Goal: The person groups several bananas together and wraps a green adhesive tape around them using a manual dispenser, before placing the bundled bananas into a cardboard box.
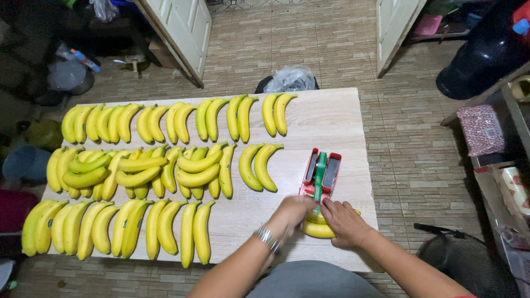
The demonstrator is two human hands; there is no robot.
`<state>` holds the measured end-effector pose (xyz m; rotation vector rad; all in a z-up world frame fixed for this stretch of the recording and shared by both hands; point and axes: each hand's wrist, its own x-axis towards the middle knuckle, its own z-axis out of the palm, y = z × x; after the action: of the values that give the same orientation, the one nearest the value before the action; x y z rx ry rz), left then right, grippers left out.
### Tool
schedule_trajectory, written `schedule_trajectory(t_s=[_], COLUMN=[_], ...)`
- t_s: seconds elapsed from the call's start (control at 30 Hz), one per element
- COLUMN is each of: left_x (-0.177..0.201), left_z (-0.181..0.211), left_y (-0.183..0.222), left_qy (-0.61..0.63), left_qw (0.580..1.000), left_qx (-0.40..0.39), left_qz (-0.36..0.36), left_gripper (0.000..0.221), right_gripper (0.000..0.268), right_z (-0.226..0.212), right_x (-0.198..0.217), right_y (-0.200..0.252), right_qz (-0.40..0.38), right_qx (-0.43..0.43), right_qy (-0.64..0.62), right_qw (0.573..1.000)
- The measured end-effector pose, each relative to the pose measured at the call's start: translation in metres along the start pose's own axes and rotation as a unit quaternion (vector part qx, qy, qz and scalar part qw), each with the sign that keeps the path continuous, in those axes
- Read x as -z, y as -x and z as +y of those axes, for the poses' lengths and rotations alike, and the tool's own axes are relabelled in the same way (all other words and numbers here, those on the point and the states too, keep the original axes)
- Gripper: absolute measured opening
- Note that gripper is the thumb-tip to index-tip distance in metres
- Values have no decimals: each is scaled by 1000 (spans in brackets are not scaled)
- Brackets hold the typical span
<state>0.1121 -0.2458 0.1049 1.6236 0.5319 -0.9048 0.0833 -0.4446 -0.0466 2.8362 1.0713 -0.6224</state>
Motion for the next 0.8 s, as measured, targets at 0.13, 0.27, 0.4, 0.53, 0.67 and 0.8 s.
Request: schedule_trajectory(t_s=[0.13,0.27,0.4,0.53,0.67,0.8], left_x=[24,51,58,62,70,74], left_z=[-50,-105,-96,-105,-114,-120], left_y=[66,70,83,80,80,77], left_qy=[39,159,98,93,95,73], left_qw=[997,984,990,992,993,994], left_qx=[17,15,43,13,2,15], left_qz=[-65,-80,-87,-82,-73,-78], left_gripper=[17,15,12,14,12,13], right_gripper=[104,107,98,89,70,66], right_z=[-5,-24,-51,-55,-55,-49], right_x=[-4,-11,15,51,87,90], right_y=[0,4,1,-13,-10,-7], right_qz=[1,111,123,77,-29,7], right_qx=[-16,-26,-36,-29,-74,-62], right_qy=[-25,-10,-93,-180,-343,-381], right_qw=[1000,993,987,980,936,923])
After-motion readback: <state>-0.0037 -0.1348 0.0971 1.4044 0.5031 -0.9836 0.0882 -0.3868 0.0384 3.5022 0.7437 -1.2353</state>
